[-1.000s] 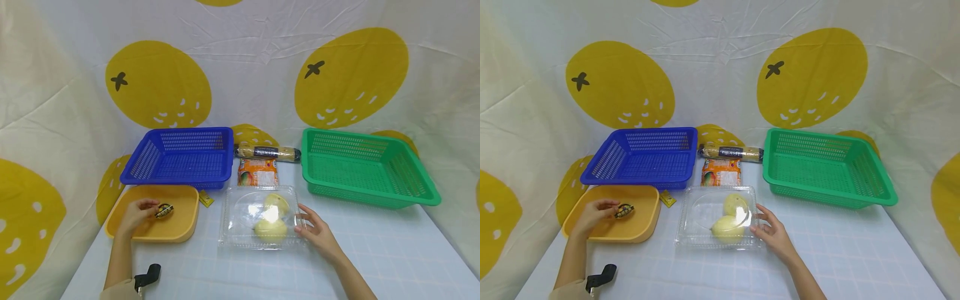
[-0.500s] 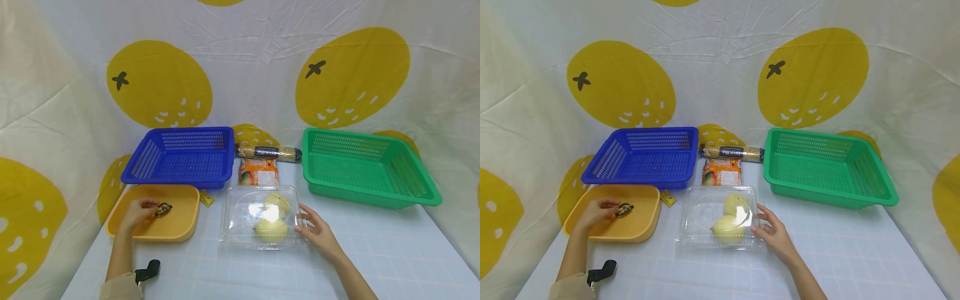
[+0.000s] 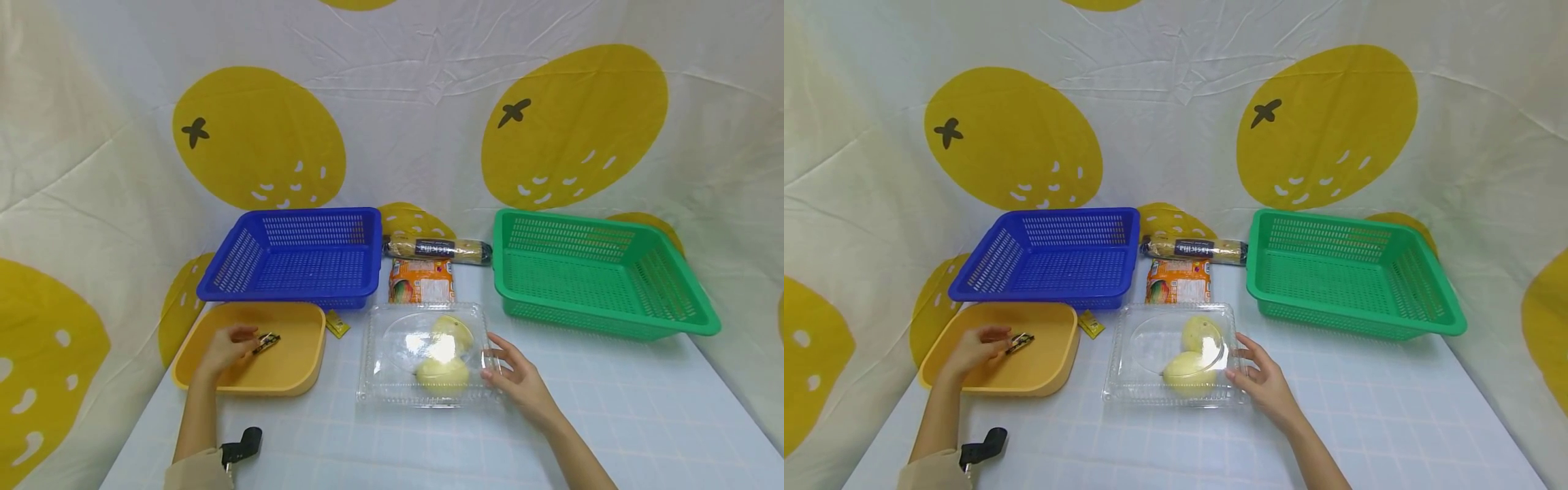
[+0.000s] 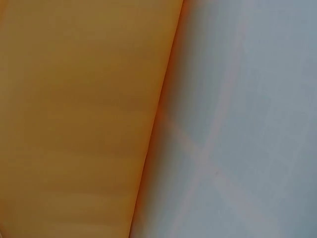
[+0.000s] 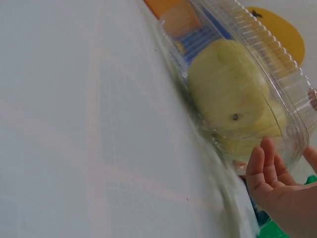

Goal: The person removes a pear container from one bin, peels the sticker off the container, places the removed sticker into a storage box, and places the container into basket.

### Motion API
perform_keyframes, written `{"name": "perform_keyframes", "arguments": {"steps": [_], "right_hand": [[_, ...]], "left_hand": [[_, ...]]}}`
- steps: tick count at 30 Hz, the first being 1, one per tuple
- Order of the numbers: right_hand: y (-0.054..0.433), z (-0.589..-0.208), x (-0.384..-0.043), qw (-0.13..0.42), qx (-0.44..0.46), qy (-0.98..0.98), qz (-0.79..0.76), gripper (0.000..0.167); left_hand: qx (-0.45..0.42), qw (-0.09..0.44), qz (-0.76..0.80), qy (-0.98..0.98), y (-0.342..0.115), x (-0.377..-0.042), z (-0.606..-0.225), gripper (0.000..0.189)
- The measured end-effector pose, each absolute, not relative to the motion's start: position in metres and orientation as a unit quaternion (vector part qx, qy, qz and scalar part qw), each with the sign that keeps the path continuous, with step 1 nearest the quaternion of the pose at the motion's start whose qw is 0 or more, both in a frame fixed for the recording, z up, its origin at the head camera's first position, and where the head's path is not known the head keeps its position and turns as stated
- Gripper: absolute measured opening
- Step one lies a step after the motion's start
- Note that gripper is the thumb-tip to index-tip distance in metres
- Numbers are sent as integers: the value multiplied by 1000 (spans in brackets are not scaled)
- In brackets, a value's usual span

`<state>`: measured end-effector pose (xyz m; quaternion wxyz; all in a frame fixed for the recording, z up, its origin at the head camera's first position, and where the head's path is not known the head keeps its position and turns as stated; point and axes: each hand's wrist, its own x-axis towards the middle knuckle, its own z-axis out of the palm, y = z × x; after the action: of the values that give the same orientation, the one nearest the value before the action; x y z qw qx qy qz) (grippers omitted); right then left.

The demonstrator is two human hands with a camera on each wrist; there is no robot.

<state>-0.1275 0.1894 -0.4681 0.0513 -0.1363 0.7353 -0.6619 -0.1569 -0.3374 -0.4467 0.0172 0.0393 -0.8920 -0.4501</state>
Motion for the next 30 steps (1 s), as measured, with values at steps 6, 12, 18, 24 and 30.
{"name": "perform_keyframes", "arguments": {"steps": [6, 12, 18, 24, 30], "right_hand": [[190, -468, -127, 50, -138, 735, -662, 64], [190, -469, -128, 50, -143, 736, -660, 64], [191, -469, -129, 49, -144, 735, -661, 64], [191, -469, -129, 48, -143, 735, -661, 63], [191, -470, -128, 54, -145, 732, -663, 63]], "left_hand": [[74, 164, -494, -851, -332, -158, -447, 26], [83, 217, -612, -755, -319, -152, -438, 13], [-6, 212, -668, -714, -289, -148, -422, 20], [-55, 150, -678, -718, -254, -146, -418, 36], [-120, 87, -682, -717, -222, -142, -423, 39]]}}
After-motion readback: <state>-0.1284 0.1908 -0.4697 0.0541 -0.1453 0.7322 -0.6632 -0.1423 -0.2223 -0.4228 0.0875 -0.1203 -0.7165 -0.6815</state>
